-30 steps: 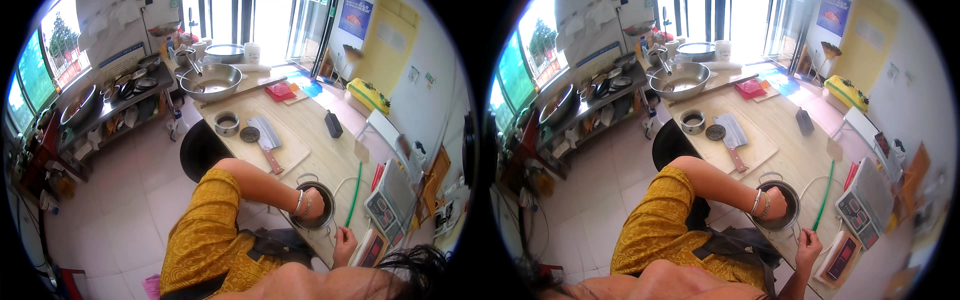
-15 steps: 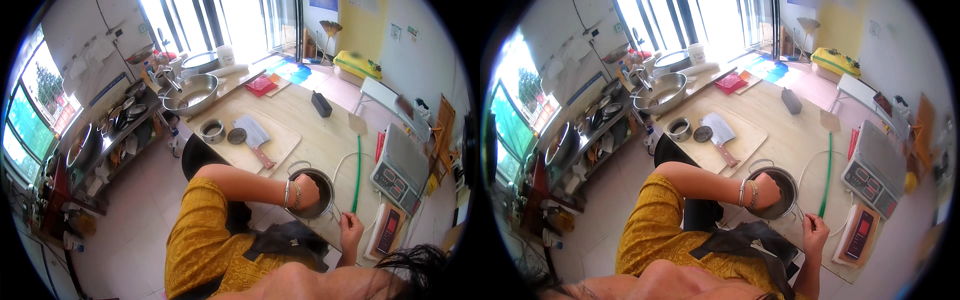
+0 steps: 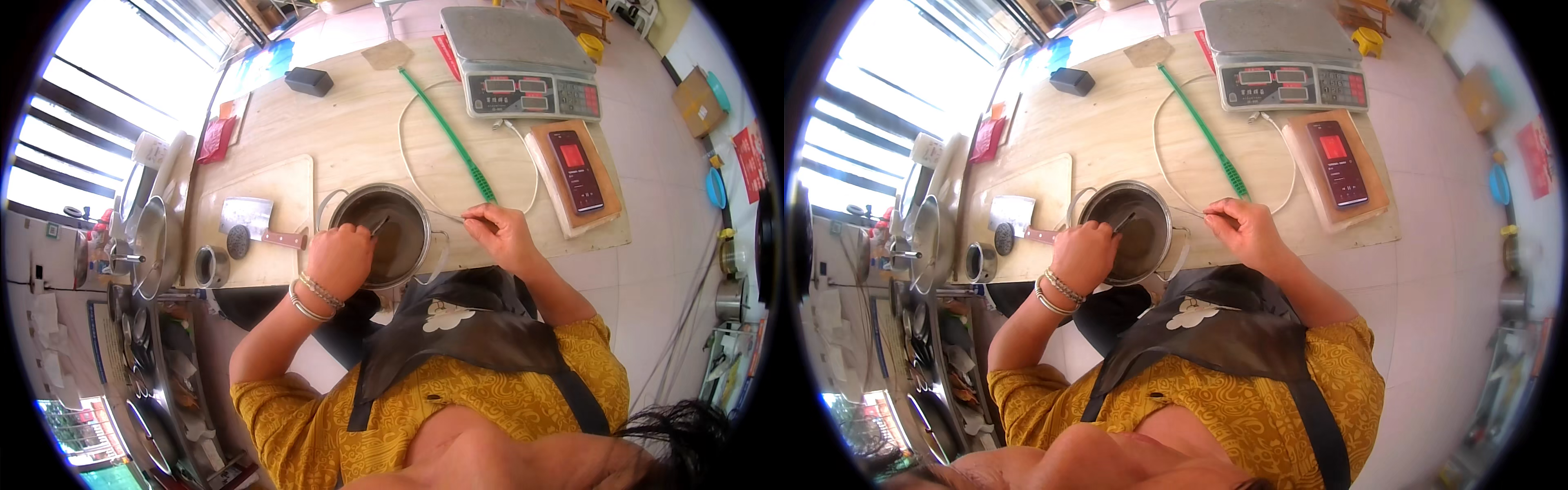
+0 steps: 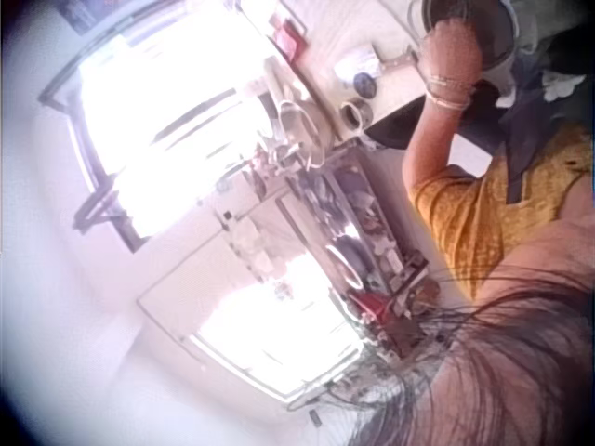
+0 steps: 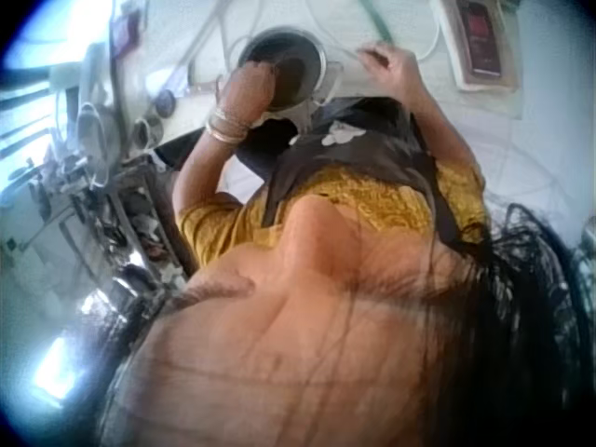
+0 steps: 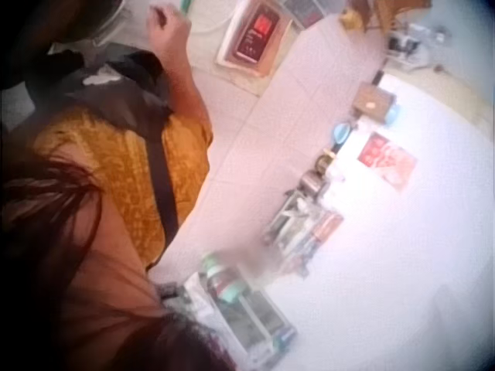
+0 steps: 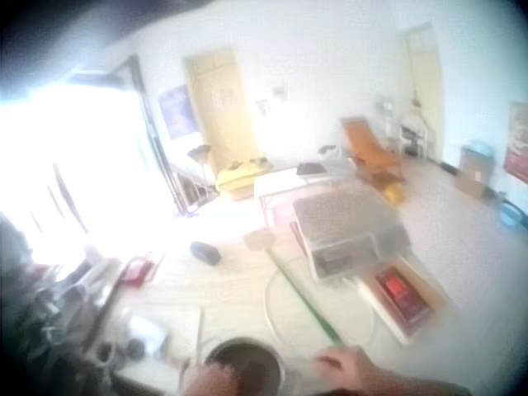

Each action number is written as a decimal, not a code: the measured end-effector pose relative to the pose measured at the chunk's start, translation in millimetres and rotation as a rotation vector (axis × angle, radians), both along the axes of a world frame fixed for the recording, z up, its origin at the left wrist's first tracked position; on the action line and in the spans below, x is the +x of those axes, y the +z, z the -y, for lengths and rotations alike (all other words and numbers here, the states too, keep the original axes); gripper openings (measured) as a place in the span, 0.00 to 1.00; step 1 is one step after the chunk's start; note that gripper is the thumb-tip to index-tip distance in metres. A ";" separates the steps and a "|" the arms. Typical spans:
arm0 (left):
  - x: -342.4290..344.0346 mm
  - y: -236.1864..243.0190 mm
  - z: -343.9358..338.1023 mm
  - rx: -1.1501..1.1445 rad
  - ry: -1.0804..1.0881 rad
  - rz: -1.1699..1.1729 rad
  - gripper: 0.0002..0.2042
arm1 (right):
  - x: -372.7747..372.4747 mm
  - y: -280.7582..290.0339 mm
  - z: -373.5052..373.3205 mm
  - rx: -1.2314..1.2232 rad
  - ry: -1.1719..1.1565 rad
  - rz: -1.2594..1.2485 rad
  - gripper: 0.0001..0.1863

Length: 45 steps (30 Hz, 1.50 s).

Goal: The person scrubs a small metal strainer with a toothbrush over a pot of water. They repeatedly dip the strainer into the water and scrub the mesh surface with the brush. The person then places the strainer on a cutting board and sets the toothbrush down.

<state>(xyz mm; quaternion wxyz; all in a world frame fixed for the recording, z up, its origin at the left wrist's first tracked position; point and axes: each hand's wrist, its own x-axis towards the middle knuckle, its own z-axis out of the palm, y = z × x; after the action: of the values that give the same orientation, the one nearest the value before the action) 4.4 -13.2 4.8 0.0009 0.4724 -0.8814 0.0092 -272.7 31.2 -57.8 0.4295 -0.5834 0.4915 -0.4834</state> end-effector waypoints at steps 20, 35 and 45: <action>14.2 -24.8 12.3 1.371 -0.024 -2.342 0.28 | 2.8 -25.7 36.6 -0.320 -0.199 -0.694 0.12; 9.4 -32.2 5.8 1.456 -0.050 -2.440 0.30 | 2.9 -30.4 38.2 -0.338 -0.139 -0.851 0.13; -8.1 -12.2 -7.0 0.767 0.233 -1.758 0.23 | -2.3 -45.2 42.5 -0.309 -0.160 -0.853 0.11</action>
<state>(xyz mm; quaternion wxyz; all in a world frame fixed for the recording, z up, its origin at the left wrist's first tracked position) -3.7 -6.2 -7.4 0.5051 0.3632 -0.4565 -0.6361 -274.9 -11.3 -103.0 0.0581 -0.7475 0.5901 -0.2994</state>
